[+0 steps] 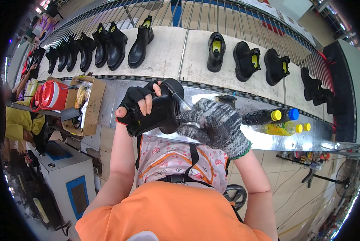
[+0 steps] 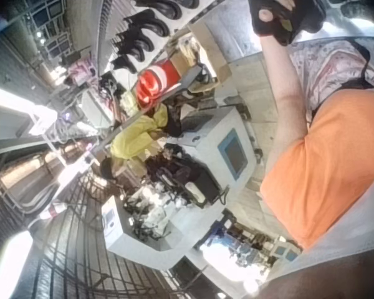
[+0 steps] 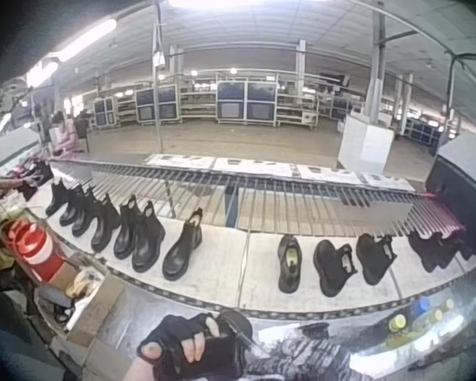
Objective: Cleaning and inspecting black boots on a production line.
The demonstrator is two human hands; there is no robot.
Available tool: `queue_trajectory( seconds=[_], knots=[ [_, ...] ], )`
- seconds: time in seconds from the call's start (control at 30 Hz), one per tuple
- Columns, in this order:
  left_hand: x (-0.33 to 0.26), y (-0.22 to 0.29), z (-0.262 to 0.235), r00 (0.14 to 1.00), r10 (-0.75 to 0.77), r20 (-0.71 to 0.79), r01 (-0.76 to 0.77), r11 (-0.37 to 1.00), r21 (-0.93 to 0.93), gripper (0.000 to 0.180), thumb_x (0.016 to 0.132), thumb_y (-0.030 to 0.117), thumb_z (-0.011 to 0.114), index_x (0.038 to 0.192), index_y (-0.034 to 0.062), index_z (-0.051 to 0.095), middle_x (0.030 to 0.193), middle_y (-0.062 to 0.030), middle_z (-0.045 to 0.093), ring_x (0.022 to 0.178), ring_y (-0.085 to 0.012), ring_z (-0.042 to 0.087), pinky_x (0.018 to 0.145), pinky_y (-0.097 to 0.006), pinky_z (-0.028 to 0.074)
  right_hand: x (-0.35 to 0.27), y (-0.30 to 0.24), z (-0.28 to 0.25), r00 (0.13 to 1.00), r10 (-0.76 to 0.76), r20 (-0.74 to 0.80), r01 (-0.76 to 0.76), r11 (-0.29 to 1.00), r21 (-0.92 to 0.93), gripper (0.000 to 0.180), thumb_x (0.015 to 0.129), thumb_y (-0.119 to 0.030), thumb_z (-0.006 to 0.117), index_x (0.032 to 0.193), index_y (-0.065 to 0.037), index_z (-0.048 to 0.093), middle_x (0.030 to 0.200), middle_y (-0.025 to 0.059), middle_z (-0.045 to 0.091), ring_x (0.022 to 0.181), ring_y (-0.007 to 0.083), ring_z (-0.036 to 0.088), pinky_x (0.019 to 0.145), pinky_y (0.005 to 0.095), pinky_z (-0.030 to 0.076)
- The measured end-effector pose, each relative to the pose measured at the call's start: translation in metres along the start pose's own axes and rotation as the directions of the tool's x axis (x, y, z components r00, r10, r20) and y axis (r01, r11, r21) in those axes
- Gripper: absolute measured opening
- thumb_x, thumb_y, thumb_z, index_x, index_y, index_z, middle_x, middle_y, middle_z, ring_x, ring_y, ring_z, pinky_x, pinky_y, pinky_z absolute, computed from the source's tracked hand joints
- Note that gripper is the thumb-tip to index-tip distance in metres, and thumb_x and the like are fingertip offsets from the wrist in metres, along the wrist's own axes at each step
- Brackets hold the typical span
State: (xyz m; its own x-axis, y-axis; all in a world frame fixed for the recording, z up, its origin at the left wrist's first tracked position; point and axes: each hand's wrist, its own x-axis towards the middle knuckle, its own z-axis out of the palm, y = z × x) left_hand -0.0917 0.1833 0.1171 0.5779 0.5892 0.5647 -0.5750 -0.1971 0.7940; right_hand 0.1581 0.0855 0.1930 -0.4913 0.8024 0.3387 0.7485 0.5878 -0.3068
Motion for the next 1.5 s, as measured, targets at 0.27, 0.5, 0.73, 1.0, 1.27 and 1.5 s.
queue_trajectory(
  seconds=[0.27,0.5,0.73,1.0,1.27,1.5],
  knots=[
    [-0.010,-0.004,-0.023,0.995,0.047,-0.086,-0.051,0.997,-0.053,0.079,0.064,0.085,0.045,0.053,0.0074,0.056,0.058,-0.0022,0.053,0.090,-0.0242,0.047,0.097,-0.041,0.025,0.007,0.013,0.040,0.993,-0.057,-0.104,0.072,0.986,0.152,0.006,0.074,-0.028,0.068,0.077,-0.023,0.067,0.065,-0.0037,0.048,0.055,0.0132,0.050,0.051,0.0284,0.038],
    [-0.029,-0.013,-0.053,0.960,0.159,-0.232,-0.214,0.949,-0.234,0.075,0.070,0.080,0.039,0.063,0.0084,0.060,0.068,-0.0014,0.056,0.102,-0.0233,0.043,0.104,-0.041,0.023,0.005,0.018,0.104,0.995,-0.029,-0.094,0.054,0.959,0.278,0.014,0.077,-0.028,0.063,0.088,-0.034,0.070,0.067,-0.0083,0.045,0.060,0.0085,0.049,0.055,0.0249,0.037],
    [-0.052,-0.015,-0.077,0.930,0.091,-0.357,-0.200,0.938,-0.283,0.075,0.073,0.078,0.039,0.065,0.0062,0.060,0.072,-0.0039,0.053,0.106,-0.0249,0.042,0.102,-0.041,0.028,-0.006,0.031,0.128,1.000,-0.024,-0.017,0.028,0.929,0.368,0.017,0.083,-0.030,0.054,0.083,-0.025,0.070,0.074,-0.0015,0.057,0.063,0.0188,0.053,0.057,0.0324,0.041],
    [-0.082,-0.025,-0.117,0.850,-0.031,-0.527,-0.138,0.950,-0.278,0.075,0.073,0.077,0.039,0.064,0.0052,0.058,0.077,-0.0035,0.052,0.109,-0.0237,0.043,0.101,-0.041,0.031,-0.023,0.036,0.138,0.979,0.093,0.181,-0.177,0.828,0.533,0.038,0.091,-0.036,0.043,0.079,-0.012,0.069,0.081,0.0034,0.067,0.071,0.0239,0.059,0.065,0.0320,0.045],
    [-0.093,-0.037,-0.141,0.784,-0.109,-0.611,-0.119,0.940,-0.321,0.076,0.081,0.072,0.038,0.070,0.0011,0.062,0.079,-0.0096,0.058,0.105,-0.0289,0.047,0.101,-0.041,0.031,-0.044,0.035,0.152,0.934,0.257,0.247,-0.353,0.572,0.740,0.048,0.093,-0.044,0.036,0.082,-0.012,0.071,0.081,0.0079,0.068,0.072,0.0225,0.065,0.068,0.0323,0.051],
    [-0.070,-0.036,-0.133,0.413,-0.109,-0.904,0.006,0.993,-0.117,0.076,0.084,0.069,0.038,0.057,0.0002,0.056,0.062,-0.0123,0.055,0.079,-0.0281,0.056,0.094,-0.037,0.039,-0.061,0.042,0.174,0.930,0.319,0.184,-0.358,0.665,0.655,0.027,0.086,-0.029,0.049,0.085,-0.012,0.070,0.080,0.0080,0.068,0.072,0.0237,0.065,0.068,0.0353,0.050]
  ],
)
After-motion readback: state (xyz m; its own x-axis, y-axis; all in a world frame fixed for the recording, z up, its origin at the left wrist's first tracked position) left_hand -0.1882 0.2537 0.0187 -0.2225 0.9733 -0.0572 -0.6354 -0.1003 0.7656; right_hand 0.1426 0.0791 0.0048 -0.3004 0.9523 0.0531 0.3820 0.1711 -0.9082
